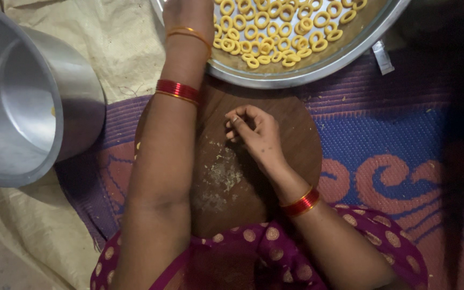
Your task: The person rolls small pieces of dough into thin ropes on a wooden board, then joins the ends to form rings. The finished rings are placed into a large metal tray.
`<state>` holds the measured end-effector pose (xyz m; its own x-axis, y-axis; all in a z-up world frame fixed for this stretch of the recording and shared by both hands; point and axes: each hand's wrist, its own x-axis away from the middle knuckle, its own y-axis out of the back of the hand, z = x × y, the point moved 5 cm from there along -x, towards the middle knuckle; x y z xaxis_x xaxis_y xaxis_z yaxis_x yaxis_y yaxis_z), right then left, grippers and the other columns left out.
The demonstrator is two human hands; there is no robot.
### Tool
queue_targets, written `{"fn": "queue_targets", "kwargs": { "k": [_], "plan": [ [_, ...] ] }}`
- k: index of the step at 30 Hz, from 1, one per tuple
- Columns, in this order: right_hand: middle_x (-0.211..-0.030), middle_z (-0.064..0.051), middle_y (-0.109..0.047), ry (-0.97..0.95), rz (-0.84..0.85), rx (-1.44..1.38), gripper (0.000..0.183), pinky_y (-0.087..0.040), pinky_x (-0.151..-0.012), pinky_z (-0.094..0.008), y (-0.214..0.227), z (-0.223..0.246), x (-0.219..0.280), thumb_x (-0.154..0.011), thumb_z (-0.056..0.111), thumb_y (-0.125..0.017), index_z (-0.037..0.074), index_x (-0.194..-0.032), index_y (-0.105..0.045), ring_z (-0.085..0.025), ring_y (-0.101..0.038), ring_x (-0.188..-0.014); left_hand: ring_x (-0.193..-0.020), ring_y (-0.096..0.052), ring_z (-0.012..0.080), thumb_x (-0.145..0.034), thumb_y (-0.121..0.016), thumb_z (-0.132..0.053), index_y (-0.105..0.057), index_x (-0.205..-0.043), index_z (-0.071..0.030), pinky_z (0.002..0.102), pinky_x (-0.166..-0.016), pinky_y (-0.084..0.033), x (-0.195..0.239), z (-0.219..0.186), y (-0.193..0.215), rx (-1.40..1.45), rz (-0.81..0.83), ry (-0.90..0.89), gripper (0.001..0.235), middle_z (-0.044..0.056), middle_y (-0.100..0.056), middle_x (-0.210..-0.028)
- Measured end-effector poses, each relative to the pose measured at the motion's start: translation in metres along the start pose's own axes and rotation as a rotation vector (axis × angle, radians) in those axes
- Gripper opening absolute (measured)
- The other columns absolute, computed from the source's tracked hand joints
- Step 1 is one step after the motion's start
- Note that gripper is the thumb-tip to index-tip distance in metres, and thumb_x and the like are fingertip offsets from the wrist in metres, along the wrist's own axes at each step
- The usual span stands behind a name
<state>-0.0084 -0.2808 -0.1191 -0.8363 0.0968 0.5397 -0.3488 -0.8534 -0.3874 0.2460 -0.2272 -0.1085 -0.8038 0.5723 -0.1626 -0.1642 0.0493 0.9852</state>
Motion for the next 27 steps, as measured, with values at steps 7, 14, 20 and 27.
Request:
{"fn": "queue_targets", "kwargs": {
  "k": [7,14,20,27],
  "plan": [
    [-0.089,-0.005,-0.071,0.013,-0.007,0.023,0.016,-0.057,-0.063,-0.022,-0.001,0.002,0.000,-0.102,0.009,-0.061,-0.004,-0.108,-0.069,-0.009,-0.069,-0.071,-0.078,-0.070,0.0405,-0.062,-0.077,-0.017,-0.078,-0.079,-0.014,0.051,-0.065,-0.056,0.006,-0.076,0.011,0.495,-0.026,-0.298,0.018,0.015,-0.072,-0.081],
    [-0.089,-0.006,-0.071,0.047,0.003,0.037,0.016,-0.057,-0.063,-0.023,0.002,-0.001,-0.001,-0.102,0.008,-0.060,-0.004,-0.106,-0.069,-0.009,-0.069,-0.072,-0.085,-0.071,0.0366,-0.077,-0.079,-0.009,-0.076,-0.077,-0.013,0.047,-0.073,-0.058,0.005,-0.099,0.010,0.269,0.174,-0.257,0.005,0.015,-0.072,-0.089],
    [-0.091,-0.008,-0.072,0.058,0.021,-0.009,0.014,-0.057,-0.063,-0.024,0.001,-0.004,-0.003,-0.101,0.006,-0.060,-0.004,-0.106,-0.068,-0.011,-0.069,-0.070,-0.080,-0.071,0.0360,-0.067,-0.079,-0.007,-0.077,-0.077,-0.013,0.046,-0.068,-0.057,0.012,-0.110,0.031,0.440,0.394,-0.211,0.011,0.013,-0.073,-0.084],
    [-0.090,-0.009,-0.072,0.079,0.000,0.016,0.013,-0.057,-0.062,-0.024,0.001,0.002,0.000,-0.101,0.005,-0.060,-0.005,-0.105,-0.067,-0.012,-0.070,-0.070,-0.084,-0.072,0.0365,-0.076,-0.077,-0.009,-0.079,-0.082,-0.014,0.045,-0.075,-0.057,0.016,-0.118,0.036,0.397,0.585,-0.208,0.008,0.017,-0.073,-0.087]
  ]
}}
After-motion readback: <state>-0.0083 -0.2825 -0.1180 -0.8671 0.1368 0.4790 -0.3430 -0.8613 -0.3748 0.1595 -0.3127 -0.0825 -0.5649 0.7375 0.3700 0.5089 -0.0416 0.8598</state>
